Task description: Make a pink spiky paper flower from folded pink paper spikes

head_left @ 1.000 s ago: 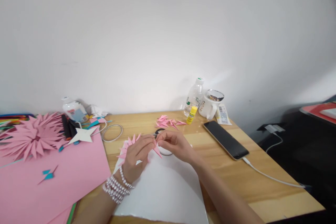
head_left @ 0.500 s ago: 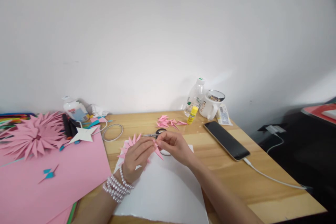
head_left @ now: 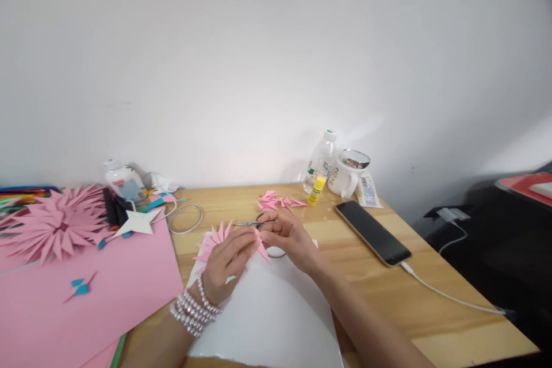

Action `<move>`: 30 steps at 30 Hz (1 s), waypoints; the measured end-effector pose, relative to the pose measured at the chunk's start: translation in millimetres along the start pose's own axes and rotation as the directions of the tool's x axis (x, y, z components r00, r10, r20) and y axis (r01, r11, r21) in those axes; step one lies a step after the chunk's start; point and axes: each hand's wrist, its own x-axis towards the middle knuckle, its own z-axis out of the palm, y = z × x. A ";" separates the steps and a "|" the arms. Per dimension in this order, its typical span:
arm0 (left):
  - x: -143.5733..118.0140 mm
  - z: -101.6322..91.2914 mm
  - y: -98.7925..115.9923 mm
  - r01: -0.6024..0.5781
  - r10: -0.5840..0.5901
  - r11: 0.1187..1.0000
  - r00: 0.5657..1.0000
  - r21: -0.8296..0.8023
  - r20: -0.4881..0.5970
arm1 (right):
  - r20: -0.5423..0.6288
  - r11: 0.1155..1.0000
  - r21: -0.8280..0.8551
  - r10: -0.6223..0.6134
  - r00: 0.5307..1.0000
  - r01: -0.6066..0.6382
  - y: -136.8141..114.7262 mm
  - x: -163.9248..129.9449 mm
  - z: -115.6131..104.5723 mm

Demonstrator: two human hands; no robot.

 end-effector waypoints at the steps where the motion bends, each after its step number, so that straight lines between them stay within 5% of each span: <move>1: 0.7 0.0 0.7 0.019 -0.019 1.000 1.000 0.001 -0.006 | 0.006 1.000 0.008 0.003 1.000 -0.003 1.2 0.4 -1.3; 6: 3.1 0.2 3.4 0.004 -0.004 1.000 1.000 0.015 0.004 | 0.023 1.000 0.006 0.011 1.000 -0.011 3.3 1.0 -4.0; 10: 14.5 -1.9 7.8 -0.063 0.056 0.971 0.998 0.229 0.039 | -0.019 0.999 -0.029 0.031 0.999 -0.032 -0.2 0.8 -2.5; 15: 28.0 -5.8 8.5 -0.059 0.012 0.977 0.975 0.207 0.220 | -0.083 0.991 -0.125 0.030 0.996 -0.040 0.9 3.3 -7.0; 21: 20.6 -5.2 1.8 -0.084 -0.056 0.958 0.884 0.274 0.465 | -0.102 0.977 -0.194 0.069 0.992 -0.088 7.9 5.3 -13.4; 30: 13.5 -3.2 -0.8 -0.110 0.023 0.976 0.914 0.191 0.406 | -0.076 0.960 -0.228 0.150 0.986 -0.163 11.0 4.7 -14.6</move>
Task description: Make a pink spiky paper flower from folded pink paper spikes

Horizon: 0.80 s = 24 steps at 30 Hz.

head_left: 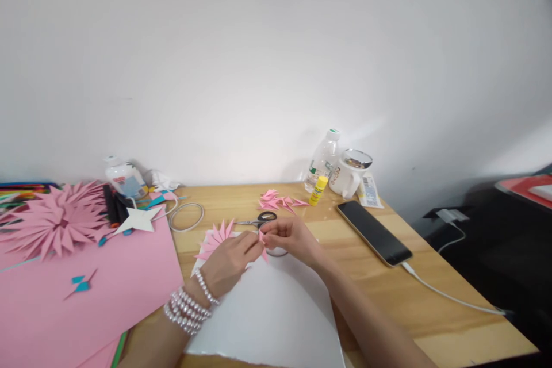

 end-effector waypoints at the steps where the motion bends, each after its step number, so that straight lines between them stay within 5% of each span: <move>1: 0.6 -0.1 1.0 0.000 0.000 1.000 1.000 -0.019 -0.006 | 0.006 1.000 -0.010 -0.006 1.000 0.006 0.0 0.1 0.5; 7: 8.8 -4.5 7.6 0.116 -0.114 0.983 0.993 -0.139 0.018 | -0.015 0.999 -0.035 -0.006 1.000 0.005 -3.4 -0.2 4.6; 11: 6.3 -3.7 3.3 0.020 -0.021 1.000 0.992 -0.005 -0.127 | -0.090 0.999 -0.011 -0.046 0.995 0.045 -4.3 1.7 0.3; 14: 1.1 1.3 -1.2 0.203 -0.180 0.969 0.970 0.142 -0.163 | -0.269 0.966 -0.214 -0.200 0.942 0.144 3.6 6.6 -7.2; 19: -1.4 7.7 -3.6 0.267 -0.261 0.937 0.964 0.225 -0.058 | -0.244 0.642 -0.749 -0.498 0.832 0.164 25.6 16.8 -22.3; 24: 0.8 9.0 -2.1 0.277 -0.287 0.944 0.957 0.179 0.031 | -0.313 0.434 -0.898 -0.509 0.802 -0.075 37.9 20.4 -35.9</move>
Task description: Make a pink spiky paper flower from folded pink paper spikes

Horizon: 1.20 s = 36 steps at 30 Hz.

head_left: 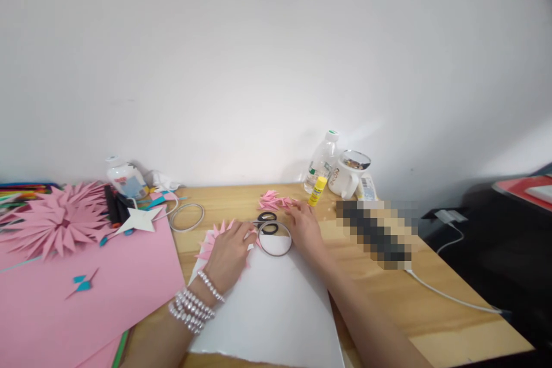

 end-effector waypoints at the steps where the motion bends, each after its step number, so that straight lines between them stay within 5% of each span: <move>1: 0.0 0.1 0.1 0.000 0.000 1.000 1.000 -0.013 0.006 | 0.008 1.000 -0.022 0.001 1.000 -0.001 2.3 0.0 0.4; 8: -3.3 7.9 -1.3 0.131 -0.153 0.977 0.981 -0.166 -0.122 | -0.001 1.000 -0.015 0.002 1.000 -0.002 4.2 1.6 -1.4; 14: 3.0 6.8 1.1 0.248 -0.385 0.874 0.878 -0.417 -0.284 | -0.091 0.911 0.402 -0.056 0.994 0.088 -19.8 0.7 -16.0; 17: 7.5 -2.0 -0.6 0.359 -0.582 0.676 0.796 -0.644 -0.166 | -0.037 0.819 0.563 -0.110 0.993 0.112 -36.0 -4.0 -21.6; 20: 11.0 -11.9 -2.9 0.419 -0.660 0.407 0.749 -0.812 0.056 | -0.015 0.764 0.617 -0.225 0.974 0.186 -46.8 -8.9 -24.8; 23: 14.0 -20.2 -0.9 0.437 -0.567 0.215 0.784 -0.873 0.253 | -0.038 0.737 0.617 -0.323 0.946 0.276 -50.9 -11.6 -25.9; 28: 15.5 -26.2 3.9 0.637 -0.364 0.057 0.730 -0.769 0.578 | -0.112 0.693 0.615 -0.395 0.912 0.376 -52.7 -12.8 -25.1; 31: 14.1 -24.9 0.3 0.623 -0.328 -0.012 0.737 -0.782 0.591 | -0.133 0.715 0.597 -0.360 0.923 0.365 -52.7 -12.6 -23.8; 36: 14.2 -21.5 -7.4 0.463 -0.531 -0.167 0.702 -0.871 0.475 | -0.107 0.834 0.486 -0.241 0.965 0.262 -44.1 -10.9 -16.5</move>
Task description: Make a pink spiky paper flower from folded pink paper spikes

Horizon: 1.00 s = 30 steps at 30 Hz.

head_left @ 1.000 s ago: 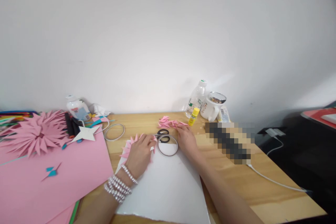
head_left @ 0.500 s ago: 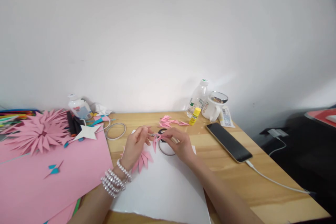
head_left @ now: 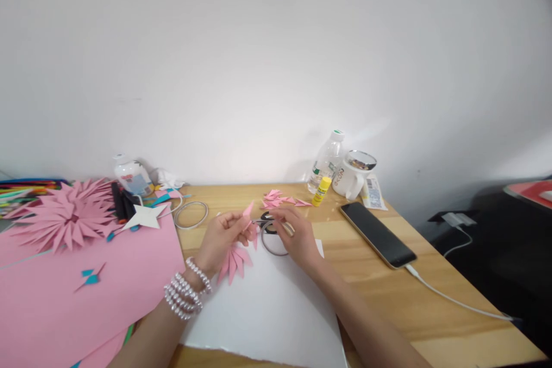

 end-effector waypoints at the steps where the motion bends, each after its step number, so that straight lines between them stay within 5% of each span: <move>1: 0.9 -0.4 -0.2 -0.014 0.012 0.999 0.999 -0.042 -0.051 | 0.019 0.999 -0.050 0.013 1.000 -0.012 2.9 -0.7 0.5; 5: 2.9 -1.3 -2.7 -0.041 0.020 0.990 0.988 -0.133 -0.150 | 0.111 0.958 -0.285 0.050 0.993 -0.017 9.9 -4.6 3.0; 12: 3.0 -0.9 -10.9 -0.060 0.058 0.998 0.994 -0.023 -0.091 | 0.149 0.855 -0.510 0.195 0.969 -0.094 15.3 -8.7 5.0; 18: -0.1 6.6 -8.0 -0.113 0.114 0.993 0.992 0.029 -0.048 | 0.044 0.948 -0.292 0.149 0.988 -0.130 17.5 -5.5 4.3; 25: -4.5 13.4 -0.5 -0.124 0.131 0.985 0.990 0.123 -0.046 | -0.042 0.997 -0.058 -0.048 0.998 0.046 4.0 -0.9 1.1; 30: -5.2 14.1 -2.2 -0.088 0.089 0.985 0.996 0.147 0.000 | -0.088 0.998 -0.012 -0.066 0.994 0.065 -0.3 -1.6 1.0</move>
